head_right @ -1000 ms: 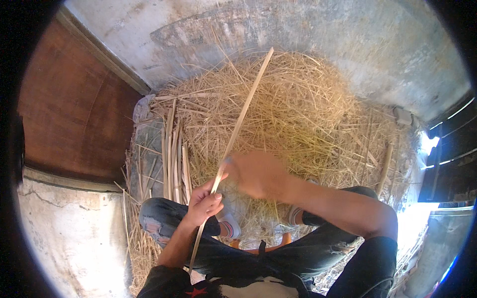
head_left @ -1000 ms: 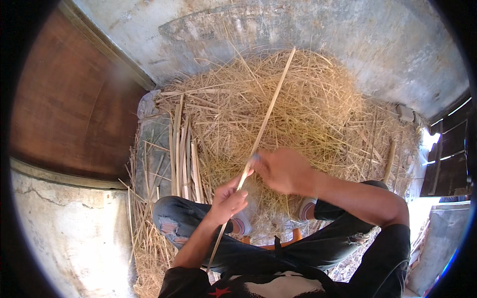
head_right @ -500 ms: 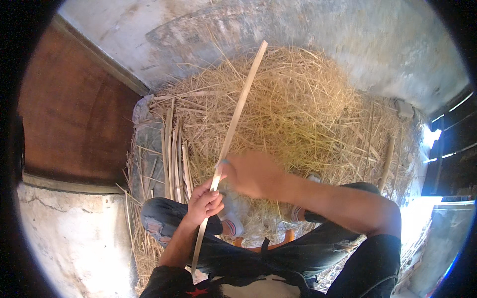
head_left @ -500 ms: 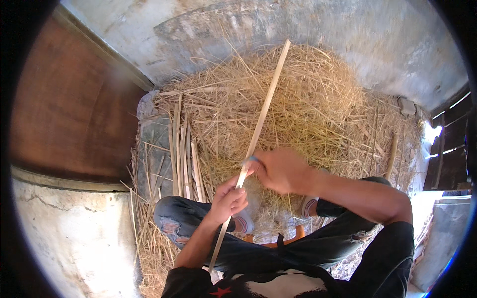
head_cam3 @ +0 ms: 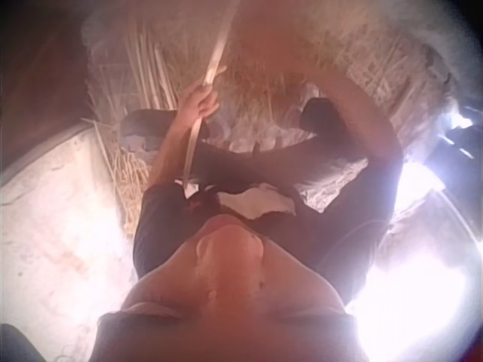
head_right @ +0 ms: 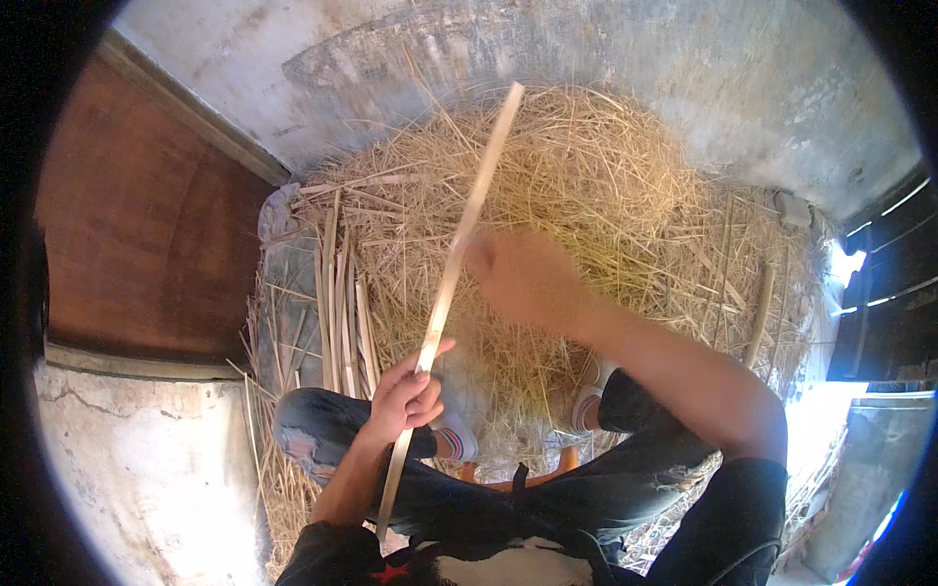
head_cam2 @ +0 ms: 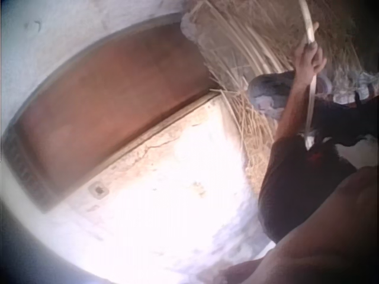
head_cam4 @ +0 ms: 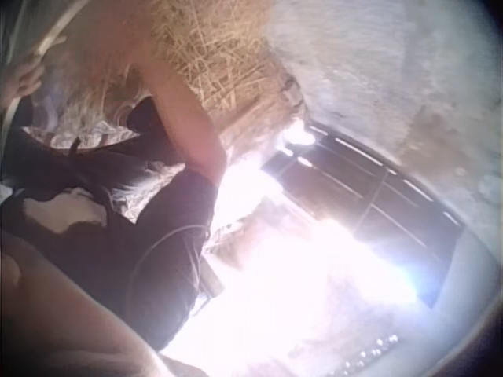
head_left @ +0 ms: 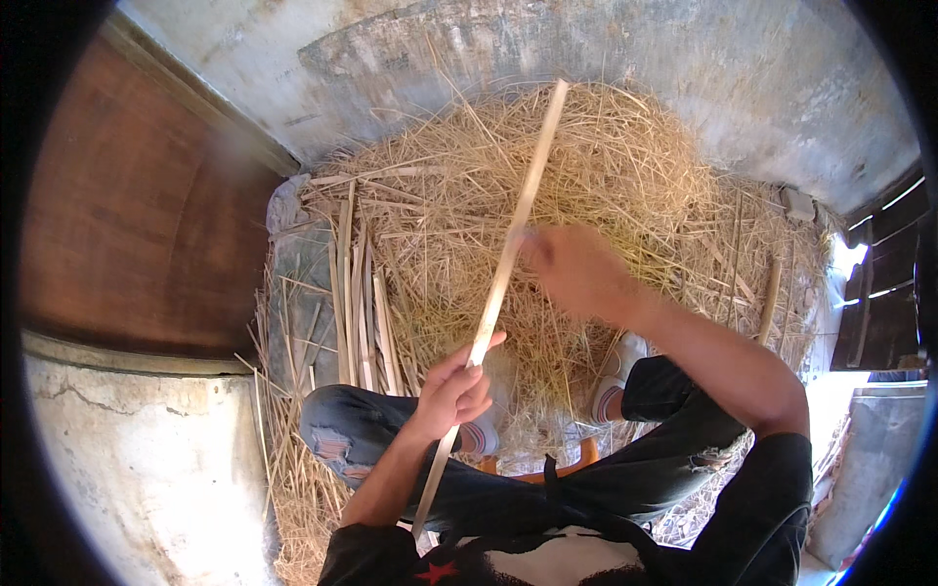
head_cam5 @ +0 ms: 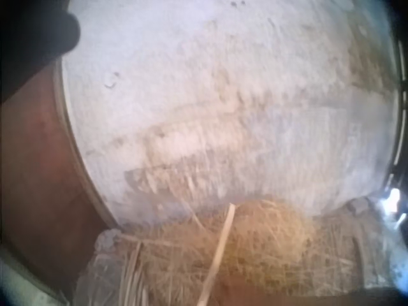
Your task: The person sits on a small stool and uses a blue utility knife to shave and smooth a long, thin wooden stick. They hold the stick with their left hand and scrape the surface with the knife in their right hand, occasionally rotating the stick to work on different sides.
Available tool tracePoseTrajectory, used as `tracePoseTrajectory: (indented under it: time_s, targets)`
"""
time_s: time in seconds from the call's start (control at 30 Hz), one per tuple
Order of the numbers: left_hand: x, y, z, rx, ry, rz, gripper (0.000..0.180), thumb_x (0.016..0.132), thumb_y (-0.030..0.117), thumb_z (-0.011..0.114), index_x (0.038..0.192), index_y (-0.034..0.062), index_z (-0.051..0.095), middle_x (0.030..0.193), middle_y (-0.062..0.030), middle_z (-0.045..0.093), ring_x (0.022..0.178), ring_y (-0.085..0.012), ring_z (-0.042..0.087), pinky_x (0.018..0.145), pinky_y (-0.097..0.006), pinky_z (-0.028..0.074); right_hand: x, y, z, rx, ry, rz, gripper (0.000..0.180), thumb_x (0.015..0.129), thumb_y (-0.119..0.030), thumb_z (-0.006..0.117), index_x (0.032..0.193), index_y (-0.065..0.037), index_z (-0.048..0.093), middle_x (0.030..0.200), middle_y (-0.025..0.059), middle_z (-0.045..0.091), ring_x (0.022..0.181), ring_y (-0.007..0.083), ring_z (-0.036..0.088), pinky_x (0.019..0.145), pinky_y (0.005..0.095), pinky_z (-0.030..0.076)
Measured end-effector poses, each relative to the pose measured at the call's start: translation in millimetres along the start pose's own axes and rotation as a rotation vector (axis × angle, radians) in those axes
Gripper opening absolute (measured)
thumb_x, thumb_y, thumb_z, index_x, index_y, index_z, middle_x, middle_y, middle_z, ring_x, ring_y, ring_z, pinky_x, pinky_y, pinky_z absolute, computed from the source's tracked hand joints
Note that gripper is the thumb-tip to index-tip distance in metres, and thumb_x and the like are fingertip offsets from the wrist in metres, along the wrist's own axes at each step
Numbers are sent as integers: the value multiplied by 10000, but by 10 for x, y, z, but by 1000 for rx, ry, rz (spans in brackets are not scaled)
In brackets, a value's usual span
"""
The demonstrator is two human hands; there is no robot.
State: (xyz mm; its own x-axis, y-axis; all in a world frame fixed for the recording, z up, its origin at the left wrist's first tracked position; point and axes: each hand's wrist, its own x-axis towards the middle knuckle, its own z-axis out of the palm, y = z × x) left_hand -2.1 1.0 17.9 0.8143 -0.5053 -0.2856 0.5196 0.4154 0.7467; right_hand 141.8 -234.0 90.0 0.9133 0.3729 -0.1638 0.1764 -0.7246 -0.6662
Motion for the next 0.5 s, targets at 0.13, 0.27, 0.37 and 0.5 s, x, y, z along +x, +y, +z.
tracePoseTrajectory:
  time_s: [0.13, 0.27, 0.37, 0.5]
  targets:
    - [23, 20, 28, -27, -90, 17, 523, 1091, 162, 428, 1586, 38, 312, 600, 65, 281, 467, -39, 226, 433, -217, 232, 153, 131, -233, -56, 121, -7, 379, 1033, -342, 447, 1020, -52, 692, 831, 236, 701, 803, 448, 700, 756, 549, 560]
    - [36, 42, -15, -11, -3, 9, 528, 1093, 163, 430, 1589, 35, 305, 601, 66, 277, 469, -40, 230, 438, -217, 239, -323, -139, 316, -128, -83, -137, 350, 1043, -304, 433, 1038, -63, 687, 842, 239, 700, 784, 441, 700, 727, 539, 563]
    - [-7, 5, -21, -22, 6, -5, 528, 1093, 155, 432, 1591, 36, 304, 599, 65, 280, 469, -41, 239, 444, -216, 251, -165, -62, 181, -57, -24, -88, 368, 1056, -321, 423, 1064, -69, 691, 836, 242, 697, 776, 446, 697, 729, 549, 557]
    - [23, -47, 24, 118, -4, 14, 544, 1085, 128, 462, 1597, 41, 299, 600, 64, 325, 479, -37, 274, 456, -221, 264, 307, 378, -315, -27, 224, 75, 437, 1072, -398, 417, 1036, -62, 693, 809, 237, 689, 750, 461, 681, 715, 560, 541]
